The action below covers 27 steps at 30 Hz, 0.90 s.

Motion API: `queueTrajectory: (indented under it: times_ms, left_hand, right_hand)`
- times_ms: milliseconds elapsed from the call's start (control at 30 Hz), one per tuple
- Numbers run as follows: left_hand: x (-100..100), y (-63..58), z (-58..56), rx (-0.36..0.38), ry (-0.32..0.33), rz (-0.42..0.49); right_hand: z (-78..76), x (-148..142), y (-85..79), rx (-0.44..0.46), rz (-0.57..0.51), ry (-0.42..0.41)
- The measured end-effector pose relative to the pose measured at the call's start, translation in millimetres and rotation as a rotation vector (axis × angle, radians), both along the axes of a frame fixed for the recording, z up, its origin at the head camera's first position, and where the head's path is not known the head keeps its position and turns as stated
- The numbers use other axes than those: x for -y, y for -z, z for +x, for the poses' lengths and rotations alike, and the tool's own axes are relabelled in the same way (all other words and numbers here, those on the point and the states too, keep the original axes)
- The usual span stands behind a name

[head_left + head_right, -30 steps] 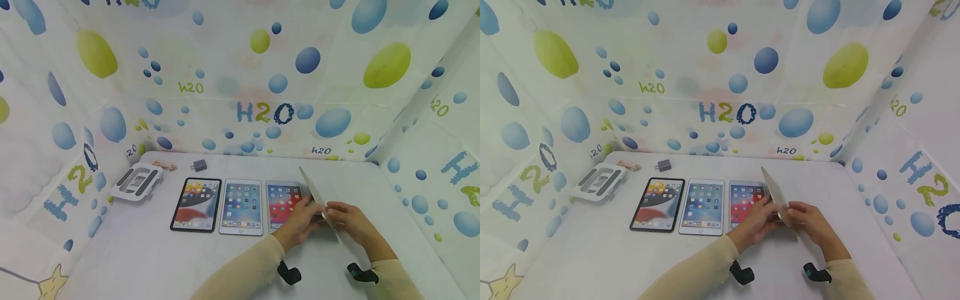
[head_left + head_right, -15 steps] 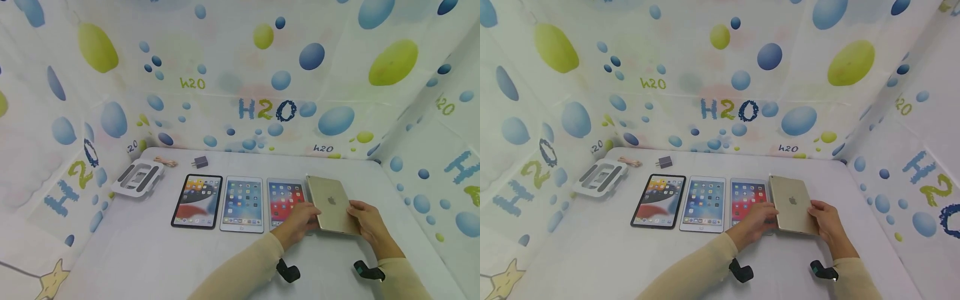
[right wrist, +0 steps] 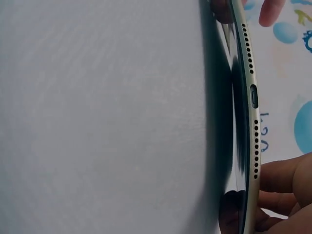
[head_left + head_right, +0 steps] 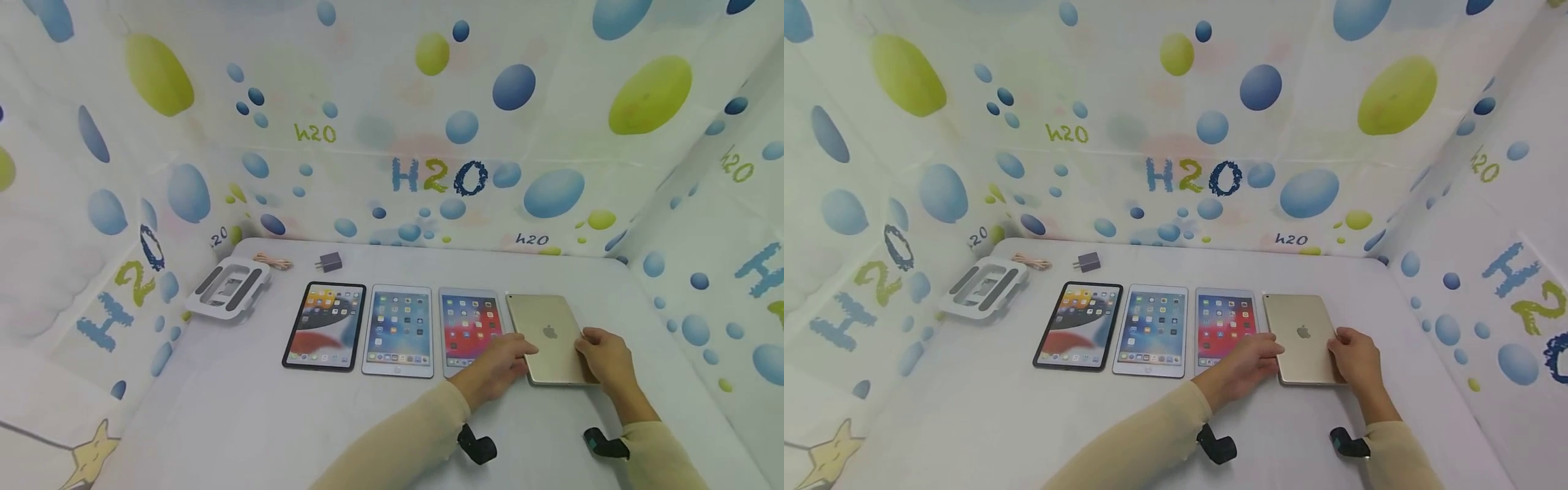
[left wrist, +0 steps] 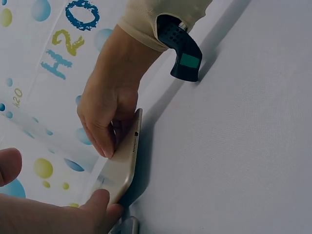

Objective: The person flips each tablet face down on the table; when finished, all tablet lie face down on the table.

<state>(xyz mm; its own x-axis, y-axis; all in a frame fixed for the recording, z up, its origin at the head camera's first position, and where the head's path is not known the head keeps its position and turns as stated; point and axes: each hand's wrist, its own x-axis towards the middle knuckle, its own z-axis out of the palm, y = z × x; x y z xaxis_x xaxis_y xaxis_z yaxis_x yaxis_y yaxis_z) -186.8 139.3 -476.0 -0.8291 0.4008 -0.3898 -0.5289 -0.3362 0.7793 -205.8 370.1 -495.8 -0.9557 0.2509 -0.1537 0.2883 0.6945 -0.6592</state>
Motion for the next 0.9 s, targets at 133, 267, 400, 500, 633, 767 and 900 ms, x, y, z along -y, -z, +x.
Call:
queueTrajectory:
  times_ms: [133, 267, 400, 500, 633, 767, 900]
  left_hand:
    - [0, 0.4, -1.4, 0.004, -0.01, 0.034]
    - [0, 1.1, -2.9, 0.005, -0.018, 0.074]
    - [1, 2.9, -2.4, -0.004, 0.002, 0.116]
    - [3, 3.2, -0.5, -0.008, 0.007, 0.122]
    - [17, -3.4, 4.6, -0.038, 0.011, -0.002]
    - [49, -15.4, 7.6, -0.093, 0.013, -0.203]
    - [88, -21.3, 2.4, -0.133, -0.025, -0.299]
  right_hand:
    - [-1.6, 2, -2.3, -0.047, 0.121, -0.059]
    - [-4.0, 5, -3.9, -0.072, 0.206, -0.082]
    - [-3.2, 4, -4.3, -0.044, 0.201, -0.074]
    - [-0.4, 2, -7.1, -0.014, 0.152, -0.065]
    - [5.4, -1, -18.5, -0.015, -0.024, 0.013]
    - [9.7, 7, -33.1, -0.074, -0.228, 0.037]
    - [9.4, 30, -39.1, -0.095, -0.426, -0.065]
